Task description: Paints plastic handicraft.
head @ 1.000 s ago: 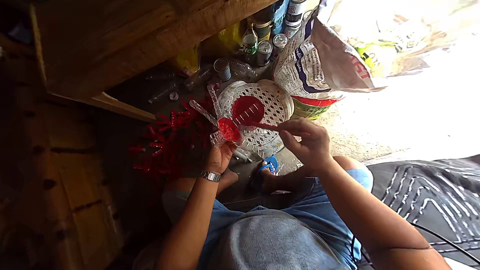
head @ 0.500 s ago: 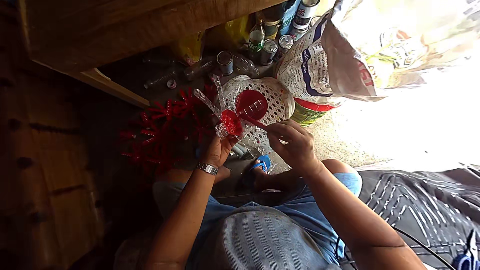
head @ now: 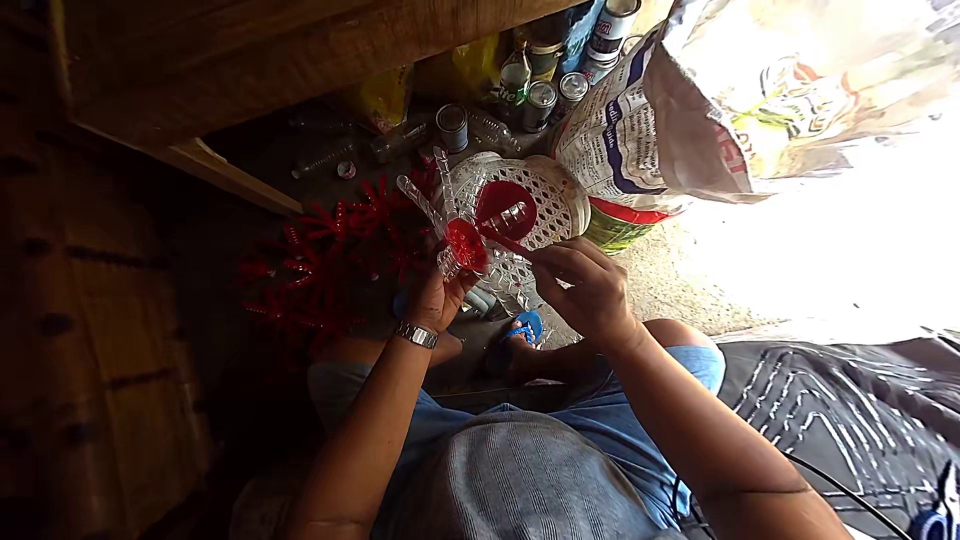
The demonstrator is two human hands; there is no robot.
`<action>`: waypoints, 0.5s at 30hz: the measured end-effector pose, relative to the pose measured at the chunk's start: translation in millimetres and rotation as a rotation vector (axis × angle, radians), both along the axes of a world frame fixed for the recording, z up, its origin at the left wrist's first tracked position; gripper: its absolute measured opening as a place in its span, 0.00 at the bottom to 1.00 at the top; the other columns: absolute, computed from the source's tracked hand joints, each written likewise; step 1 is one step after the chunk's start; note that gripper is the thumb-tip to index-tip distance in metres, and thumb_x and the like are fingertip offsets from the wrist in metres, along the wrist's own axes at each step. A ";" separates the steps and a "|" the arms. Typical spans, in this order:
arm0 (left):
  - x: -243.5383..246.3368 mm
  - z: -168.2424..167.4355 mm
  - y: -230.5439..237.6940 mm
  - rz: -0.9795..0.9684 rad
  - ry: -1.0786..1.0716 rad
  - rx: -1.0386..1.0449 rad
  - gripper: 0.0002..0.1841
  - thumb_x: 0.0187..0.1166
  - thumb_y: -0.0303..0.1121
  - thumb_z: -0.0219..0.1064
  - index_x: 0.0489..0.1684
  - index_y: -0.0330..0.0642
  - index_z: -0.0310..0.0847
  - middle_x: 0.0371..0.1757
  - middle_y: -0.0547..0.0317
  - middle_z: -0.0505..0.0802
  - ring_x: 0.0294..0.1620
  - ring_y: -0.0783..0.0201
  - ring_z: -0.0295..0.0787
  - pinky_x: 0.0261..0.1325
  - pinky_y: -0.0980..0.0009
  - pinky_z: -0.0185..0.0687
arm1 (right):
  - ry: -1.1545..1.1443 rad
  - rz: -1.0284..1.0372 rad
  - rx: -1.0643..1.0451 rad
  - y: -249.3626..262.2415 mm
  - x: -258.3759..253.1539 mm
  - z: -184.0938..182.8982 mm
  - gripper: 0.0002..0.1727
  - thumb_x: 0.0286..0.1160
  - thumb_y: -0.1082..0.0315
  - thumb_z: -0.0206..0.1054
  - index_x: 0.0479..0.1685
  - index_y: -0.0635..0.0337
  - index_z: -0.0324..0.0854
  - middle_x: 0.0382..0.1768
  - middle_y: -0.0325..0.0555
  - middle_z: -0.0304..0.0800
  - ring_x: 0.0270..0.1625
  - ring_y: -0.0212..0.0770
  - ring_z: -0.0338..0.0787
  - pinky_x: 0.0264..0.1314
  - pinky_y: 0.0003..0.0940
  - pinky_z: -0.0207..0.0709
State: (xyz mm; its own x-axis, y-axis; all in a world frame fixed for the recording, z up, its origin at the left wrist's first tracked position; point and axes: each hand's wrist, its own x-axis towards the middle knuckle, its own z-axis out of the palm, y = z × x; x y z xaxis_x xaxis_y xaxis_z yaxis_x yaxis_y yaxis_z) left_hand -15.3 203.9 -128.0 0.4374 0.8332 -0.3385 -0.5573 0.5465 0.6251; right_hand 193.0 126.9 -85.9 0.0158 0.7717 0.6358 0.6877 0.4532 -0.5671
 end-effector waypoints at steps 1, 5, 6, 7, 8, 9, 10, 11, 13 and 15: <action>0.9 0.7 -0.1 0.001 0.005 -0.001 0.12 0.89 0.43 0.56 0.61 0.51 0.78 0.54 0.57 0.91 0.52 0.60 0.92 0.59 0.62 0.90 | -0.005 0.003 -0.005 1.1 -0.3 -0.3 0.08 0.72 0.73 0.72 0.45 0.67 0.92 0.40 0.48 0.93 0.44 0.36 0.91 0.49 0.27 0.87; 1.7 1.2 0.7 0.015 -0.015 -0.024 0.12 0.89 0.41 0.58 0.62 0.50 0.77 0.54 0.56 0.91 0.52 0.59 0.92 0.59 0.60 0.89 | -0.013 -0.012 -0.017 1.2 -1.6 -2.2 0.08 0.72 0.72 0.72 0.43 0.66 0.92 0.38 0.48 0.93 0.42 0.36 0.91 0.47 0.27 0.86; 1.2 0.8 0.4 0.011 -0.020 -0.018 0.13 0.88 0.42 0.59 0.63 0.50 0.77 0.54 0.56 0.91 0.52 0.59 0.92 0.59 0.61 0.89 | -0.011 -0.015 -0.016 0.2 -1.9 -1.2 0.07 0.72 0.72 0.72 0.42 0.66 0.92 0.37 0.47 0.92 0.42 0.35 0.90 0.47 0.26 0.86; 0.8 0.3 0.1 0.005 -0.019 -0.008 0.13 0.88 0.42 0.59 0.64 0.51 0.76 0.55 0.56 0.90 0.53 0.59 0.92 0.59 0.61 0.89 | -0.010 -0.017 -0.010 -0.3 -2.1 -0.3 0.07 0.72 0.72 0.72 0.42 0.66 0.92 0.37 0.47 0.92 0.41 0.35 0.90 0.47 0.26 0.86; 0.6 0.0 -0.4 0.000 -0.020 -0.003 0.14 0.87 0.43 0.60 0.65 0.52 0.76 0.56 0.57 0.90 0.53 0.59 0.92 0.59 0.61 0.89 | -0.013 -0.020 -0.007 -0.4 -2.2 0.2 0.08 0.72 0.72 0.72 0.43 0.66 0.92 0.38 0.48 0.93 0.42 0.35 0.90 0.47 0.26 0.86; 0.6 0.5 -0.8 -0.011 -0.016 0.006 0.16 0.85 0.46 0.63 0.66 0.53 0.76 0.57 0.58 0.90 0.54 0.60 0.92 0.60 0.62 0.89 | -0.019 -0.020 -0.011 -0.3 -2.2 0.2 0.08 0.73 0.72 0.72 0.44 0.67 0.92 0.39 0.49 0.93 0.42 0.36 0.91 0.47 0.27 0.86; 1.2 1.1 -0.9 -0.016 -0.014 0.010 0.18 0.83 0.47 0.65 0.66 0.55 0.76 0.57 0.59 0.90 0.54 0.61 0.92 0.60 0.62 0.89 | -0.026 -0.023 -0.017 0.3 -2.2 -0.3 0.08 0.74 0.71 0.72 0.45 0.67 0.91 0.39 0.49 0.93 0.42 0.37 0.91 0.48 0.28 0.87; 1.8 2.0 -0.8 -0.017 -0.013 0.013 0.18 0.83 0.48 0.66 0.66 0.55 0.76 0.57 0.59 0.90 0.55 0.61 0.92 0.60 0.62 0.89 | -0.028 -0.025 -0.020 0.9 -2.3 -1.0 0.08 0.73 0.71 0.71 0.44 0.67 0.91 0.39 0.48 0.93 0.43 0.37 0.91 0.48 0.28 0.87; 1.7 2.3 -0.2 -0.013 -0.028 0.017 0.17 0.82 0.46 0.67 0.65 0.54 0.77 0.56 0.58 0.91 0.54 0.60 0.92 0.59 0.62 0.90 | -0.021 -0.024 -0.027 -0.5 -2.7 -1.1 0.08 0.73 0.71 0.71 0.44 0.66 0.92 0.39 0.48 0.93 0.42 0.36 0.91 0.47 0.28 0.87; 0.4 2.3 0.1 -0.015 -0.016 0.024 0.14 0.85 0.43 0.62 0.63 0.53 0.77 0.54 0.58 0.91 0.52 0.61 0.92 0.58 0.63 0.90 | -0.011 -0.023 -0.024 -3.3 -3.0 1.5 0.07 0.73 0.71 0.71 0.41 0.66 0.91 0.37 0.47 0.92 0.41 0.34 0.90 0.45 0.26 0.86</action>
State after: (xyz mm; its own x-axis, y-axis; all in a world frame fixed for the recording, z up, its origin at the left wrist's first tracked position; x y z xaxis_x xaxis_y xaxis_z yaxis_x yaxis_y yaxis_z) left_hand -14.9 204.0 -125.7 0.4550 0.8345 -0.3109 -0.5595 0.5395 0.6292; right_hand 190.0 123.6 -84.4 0.0269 0.7862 0.6174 0.7045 0.4233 -0.5697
